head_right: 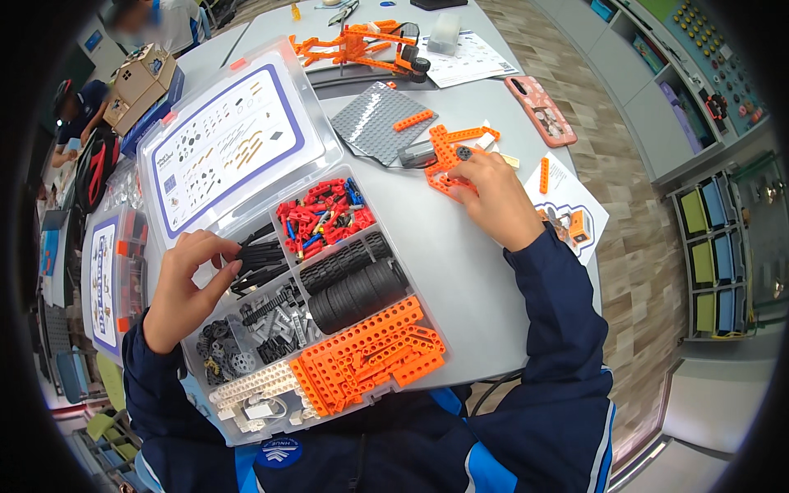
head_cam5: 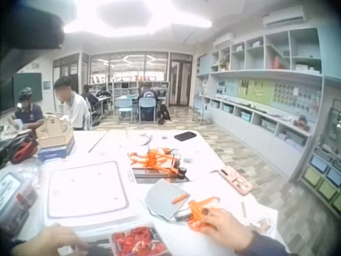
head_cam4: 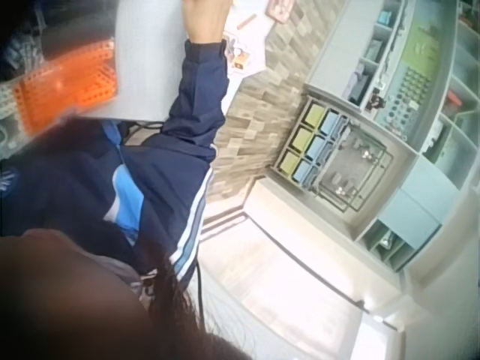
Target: The person opens a compartmentalized construction kit and selects small red and orange plastic pieces. They connect a few pieces together by hand, then place the small assembly on the table. The person continues to pick and place individual pieces within the kit compartments.
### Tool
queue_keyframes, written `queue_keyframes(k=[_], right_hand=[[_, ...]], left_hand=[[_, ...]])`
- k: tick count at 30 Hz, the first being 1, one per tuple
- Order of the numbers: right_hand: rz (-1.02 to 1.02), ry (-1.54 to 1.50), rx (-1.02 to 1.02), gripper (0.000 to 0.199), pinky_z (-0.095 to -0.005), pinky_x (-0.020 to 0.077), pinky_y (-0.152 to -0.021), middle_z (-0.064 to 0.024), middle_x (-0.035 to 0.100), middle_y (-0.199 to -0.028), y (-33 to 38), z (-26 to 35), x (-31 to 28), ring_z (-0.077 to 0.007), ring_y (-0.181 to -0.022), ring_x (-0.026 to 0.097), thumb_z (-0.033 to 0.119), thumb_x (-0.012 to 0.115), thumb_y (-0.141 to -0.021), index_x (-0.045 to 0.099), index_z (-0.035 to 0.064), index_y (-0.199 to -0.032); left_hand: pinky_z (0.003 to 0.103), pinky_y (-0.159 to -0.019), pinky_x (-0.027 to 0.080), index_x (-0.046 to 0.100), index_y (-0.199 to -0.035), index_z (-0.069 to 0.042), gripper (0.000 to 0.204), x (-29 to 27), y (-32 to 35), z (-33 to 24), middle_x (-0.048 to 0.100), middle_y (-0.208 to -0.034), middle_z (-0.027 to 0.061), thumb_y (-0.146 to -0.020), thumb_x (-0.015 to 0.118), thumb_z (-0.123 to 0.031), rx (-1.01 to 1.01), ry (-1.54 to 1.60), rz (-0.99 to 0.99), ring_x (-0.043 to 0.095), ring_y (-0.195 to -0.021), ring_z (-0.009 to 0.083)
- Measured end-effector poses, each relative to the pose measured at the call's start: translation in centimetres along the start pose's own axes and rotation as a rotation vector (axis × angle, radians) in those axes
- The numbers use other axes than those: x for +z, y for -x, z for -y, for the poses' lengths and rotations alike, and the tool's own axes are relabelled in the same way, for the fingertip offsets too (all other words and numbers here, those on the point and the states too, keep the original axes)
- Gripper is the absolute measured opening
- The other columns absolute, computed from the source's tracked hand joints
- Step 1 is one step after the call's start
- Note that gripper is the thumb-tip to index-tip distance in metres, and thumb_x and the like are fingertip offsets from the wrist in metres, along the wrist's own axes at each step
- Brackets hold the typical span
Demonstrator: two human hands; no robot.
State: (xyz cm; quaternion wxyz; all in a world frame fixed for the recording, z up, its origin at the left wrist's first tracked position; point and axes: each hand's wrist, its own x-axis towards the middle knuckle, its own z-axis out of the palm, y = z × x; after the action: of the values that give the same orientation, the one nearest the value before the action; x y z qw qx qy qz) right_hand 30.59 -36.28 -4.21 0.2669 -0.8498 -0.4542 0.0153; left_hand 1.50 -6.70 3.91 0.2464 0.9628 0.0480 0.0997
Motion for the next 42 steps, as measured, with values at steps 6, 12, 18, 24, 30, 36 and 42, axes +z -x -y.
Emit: queue_keyframes(k=[6,12,18,24,30,36,42], right_hand=[[-0.049,-0.234,0.07,0.013,-0.0369,0.0506,-0.088,-0.0108,0.071,-0.099,-0.4,0.2,-0.9,-0.0245,-0.096,0.064,0.008,0.069,-0.09,0.071,-0.0013,-0.099],[-0.009,-1.143,0.087,0.023,-0.0307,0.0526,-0.089,-0.0132,0.074,-0.1,-0.3,2.7,-3.7,-0.0181,-0.095,0.069,0.015,0.067,-0.1,0.062,-0.0004,-0.116],[-0.112,-1.034,0.032,0.033,-0.0325,0.0555,-0.09,-0.0152,0.074,-0.103,-0.5,4.2,-4.6,-0.0191,-0.092,0.071,0.015,0.067,-0.1,0.06,-0.0038,-0.126],[-0.144,-1.122,0.115,0.04,-0.0301,0.0561,-0.085,-0.014,0.073,-0.104,0.0,2.3,-4.3,-0.0169,-0.089,0.07,0.013,0.064,-0.101,0.059,-0.0055,-0.135],[-0.286,-0.67,0.142,0.033,-0.0295,0.0535,-0.091,-0.0119,0.072,-0.111,-0.5,-0.4,-1.3,-0.0181,-0.099,0.069,0.009,0.064,-0.099,0.065,-0.0024,-0.13],[-0.186,-0.206,-0.037,0.04,-0.0385,0.0446,-0.106,-0.014,0.066,-0.128,0.1,-0.7,-0.9,-0.0285,-0.122,0.06,0.011,0.073,-0.089,0.068,0.0055,-0.129],[-0.048,0.106,-0.157,0.038,-0.0458,0.0362,-0.114,-0.014,0.055,-0.139,0.8,-0.8,0.2,-0.0351,-0.133,0.047,0.019,0.074,-0.089,0.07,0.0172,-0.127]], left_hand=[[0.034,-0.077,0.047,0.068,-0.1,-0.001,0.014,0.0,-0.3,-0.4,0.067,-0.086,0.0095,-0.087,0.074,-0.003,-0.047,0.171,-0.032,0.064,-0.081,0.0223],[0.029,-0.079,0.048,0.066,-0.1,0.002,0.014,-0.4,-1.3,-1.7,0.065,-0.084,0.0069,-0.091,0.072,-0.006,-0.174,0.512,0.052,0.061,-0.08,0.0136],[0.031,-0.076,0.048,0.064,-0.096,0.002,0.013,-0.6,-1.5,-2.0,0.066,-0.085,0.0078,-0.089,0.072,-0.005,-0.084,0.271,0.033,0.062,-0.079,0.0174],[0.039,-0.082,0.046,0.068,-0.101,-0.001,0.015,-0.2,-0.9,-0.8,0.068,-0.087,0.0133,-0.087,0.072,-0.003,-0.014,-0.035,0.157,0.063,-0.084,0.0312],[0.039,-0.085,0.044,0.07,-0.106,-0.003,0.02,-0.2,-0.4,-0.8,0.068,-0.087,0.0109,-0.086,0.073,-0.003,-0.031,0.016,0.202,0.063,-0.085,0.0291],[0.036,-0.086,0.044,0.071,-0.108,-0.003,0.021,-0.6,-0.1,-0.4,0.069,-0.088,0.0107,-0.087,0.073,-0.001,-0.029,0.026,0.082,0.065,-0.087,0.0261],[0.029,-0.085,0.047,0.072,-0.107,0.002,0.017,-2.2,0.8,4.8,0.072,-0.095,0.0072,-0.09,0.071,-0.002,-0.152,0.139,-0.289,0.063,-0.091,0.0135]])
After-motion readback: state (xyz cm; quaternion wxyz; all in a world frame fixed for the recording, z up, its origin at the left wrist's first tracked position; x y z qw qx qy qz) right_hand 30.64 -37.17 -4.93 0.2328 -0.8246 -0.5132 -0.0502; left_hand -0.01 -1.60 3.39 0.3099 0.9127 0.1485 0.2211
